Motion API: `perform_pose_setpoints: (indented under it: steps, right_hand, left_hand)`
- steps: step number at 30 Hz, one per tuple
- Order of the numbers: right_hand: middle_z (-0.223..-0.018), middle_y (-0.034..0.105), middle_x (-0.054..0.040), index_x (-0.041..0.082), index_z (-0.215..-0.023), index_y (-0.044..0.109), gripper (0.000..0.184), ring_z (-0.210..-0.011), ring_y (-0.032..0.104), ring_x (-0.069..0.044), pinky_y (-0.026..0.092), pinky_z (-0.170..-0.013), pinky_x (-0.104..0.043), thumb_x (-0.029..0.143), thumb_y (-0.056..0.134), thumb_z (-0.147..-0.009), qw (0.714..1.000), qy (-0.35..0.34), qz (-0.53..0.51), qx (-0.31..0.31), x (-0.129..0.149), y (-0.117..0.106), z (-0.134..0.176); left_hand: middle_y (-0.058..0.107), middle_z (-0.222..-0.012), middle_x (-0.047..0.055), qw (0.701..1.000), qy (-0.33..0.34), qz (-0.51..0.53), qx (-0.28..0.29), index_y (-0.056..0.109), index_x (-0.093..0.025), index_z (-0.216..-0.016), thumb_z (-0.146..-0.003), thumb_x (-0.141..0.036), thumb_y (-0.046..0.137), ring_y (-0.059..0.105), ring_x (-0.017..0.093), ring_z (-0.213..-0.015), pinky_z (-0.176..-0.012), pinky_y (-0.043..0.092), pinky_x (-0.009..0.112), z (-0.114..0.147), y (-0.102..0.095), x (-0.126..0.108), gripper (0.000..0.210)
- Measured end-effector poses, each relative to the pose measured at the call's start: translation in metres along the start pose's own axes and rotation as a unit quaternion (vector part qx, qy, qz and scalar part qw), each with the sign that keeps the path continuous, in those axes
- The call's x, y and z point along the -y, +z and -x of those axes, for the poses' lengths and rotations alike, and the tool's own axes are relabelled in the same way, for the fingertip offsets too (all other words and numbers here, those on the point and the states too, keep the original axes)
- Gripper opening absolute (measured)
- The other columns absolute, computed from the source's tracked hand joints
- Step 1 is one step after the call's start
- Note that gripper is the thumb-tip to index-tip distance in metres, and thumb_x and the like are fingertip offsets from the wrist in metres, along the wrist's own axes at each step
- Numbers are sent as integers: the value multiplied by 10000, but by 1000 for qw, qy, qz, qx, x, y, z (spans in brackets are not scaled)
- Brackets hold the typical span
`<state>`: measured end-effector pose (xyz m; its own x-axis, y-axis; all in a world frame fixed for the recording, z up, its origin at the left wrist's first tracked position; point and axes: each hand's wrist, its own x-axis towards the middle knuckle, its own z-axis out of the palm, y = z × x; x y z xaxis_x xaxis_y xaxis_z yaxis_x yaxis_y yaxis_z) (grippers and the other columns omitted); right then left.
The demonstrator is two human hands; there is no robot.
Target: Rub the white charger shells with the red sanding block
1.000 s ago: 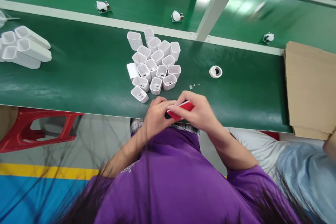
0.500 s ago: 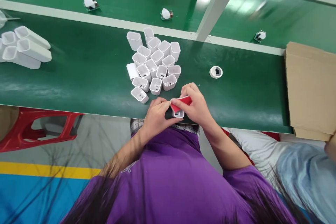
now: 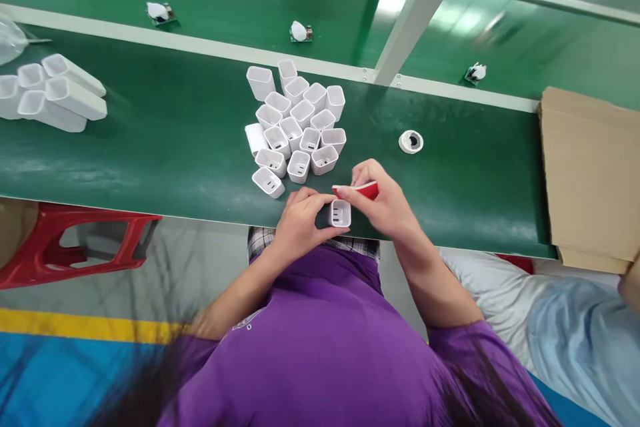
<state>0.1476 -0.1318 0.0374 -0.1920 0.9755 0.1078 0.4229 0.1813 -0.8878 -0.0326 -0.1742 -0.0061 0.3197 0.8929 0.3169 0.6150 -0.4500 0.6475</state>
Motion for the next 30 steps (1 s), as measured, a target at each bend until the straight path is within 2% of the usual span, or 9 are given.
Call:
perform_pose_setpoints:
  steps: [2, 6, 9, 11, 13, 15, 20, 25, 30]
  right_hand:
    - [-806, 507, 6, 233, -707, 439, 383, -762, 506, -159, 445, -741, -327, 473, 700, -850, 1000, -3, -10, -14, 1, -1, 0]
    - [-792, 517, 20, 233, -735, 452, 368, -658, 487, -123, 432, -638, -289, 471, 708, -852, 990, 44, -73, -109, 4, -6, 8]
    - [-798, 571, 23, 232, -763, 478, 377, -568, 496, -100, 415, -530, -262, 516, 710, -844, 984, 45, -173, -20, 9, -6, 25]
    - [-759, 594, 24, 226, -772, 517, 352, -573, 522, -107, 429, -536, -261, 496, 736, -831, 985, 14, -166, 35, 11, -2, 37]
    - [-741, 614, 17, 220, -779, 563, 295, -624, 558, -125, 457, -582, -269, 429, 767, -822, 991, -46, -118, 42, 12, 4, 45]
    - [-769, 642, 4, 221, -803, 606, 217, -672, 590, -138, 479, -609, -274, 351, 778, -826, 990, -118, -71, 32, 11, 10, 48]
    - [-869, 683, -31, 231, -882, 667, 118, -735, 641, -153, 512, -613, -275, 271, 769, -839, 979, -204, 5, -21, 6, 12, 49]
    - [-825, 716, -33, 233, -871, 686, 91, -711, 663, -169, 527, -621, -297, 270, 763, -842, 978, -202, -5, -58, -1, 2, 50]
    - [-734, 710, -10, 233, -821, 709, 73, -659, 621, -151, 494, -619, -291, 281, 747, -861, 981, -184, -57, -28, -6, -5, 49]
  left_hand:
    - [717, -900, 49, 1000, 1, 0, -5, 673, -194, -1057, -683, -400, 886, 614, 247, -905, -777, 479, 370, 0, 0, 0, 478]
    - [719, -988, 43, 999, 17, 35, -19, 603, -215, -1017, -722, -312, 851, 624, 243, -1007, -888, 505, 389, 0, 0, 0, 397]
    - [702, -1085, 52, 993, 53, 88, -53, 515, -226, -1028, -730, -278, 824, 640, 228, -1080, -891, 526, 357, 0, 2, 2, 433]
    - [684, -1033, 37, 990, 59, 100, -79, 475, -228, -1042, -755, -284, 791, 667, 182, -918, -752, 532, 291, 1, 3, 3, 431]
    - [638, -917, 5, 991, 53, 78, -96, 481, -224, -1029, -763, -282, 767, 628, 146, -753, -635, 497, 251, 1, 3, 3, 394]
    - [587, -863, -2, 994, 48, 39, -95, 524, -218, -985, -763, -247, 742, 601, 145, -726, -610, 484, 244, 0, 1, 1, 313]
    - [603, -912, 36, 998, 32, 14, -45, 584, -199, -921, -789, -195, 674, 616, 161, -781, -646, 512, 251, -4, -6, -9, 160]
    - [713, -1032, 53, 992, 22, 111, 55, 590, -180, -1148, -835, -304, 678, 684, 177, -897, -811, 552, 276, -8, -14, -19, 348]
    - [729, -1079, 44, 981, -12, 143, 134, 615, -200, -1123, -824, -378, 715, 702, 185, -937, -820, 553, 268, -13, -15, -20, 362]
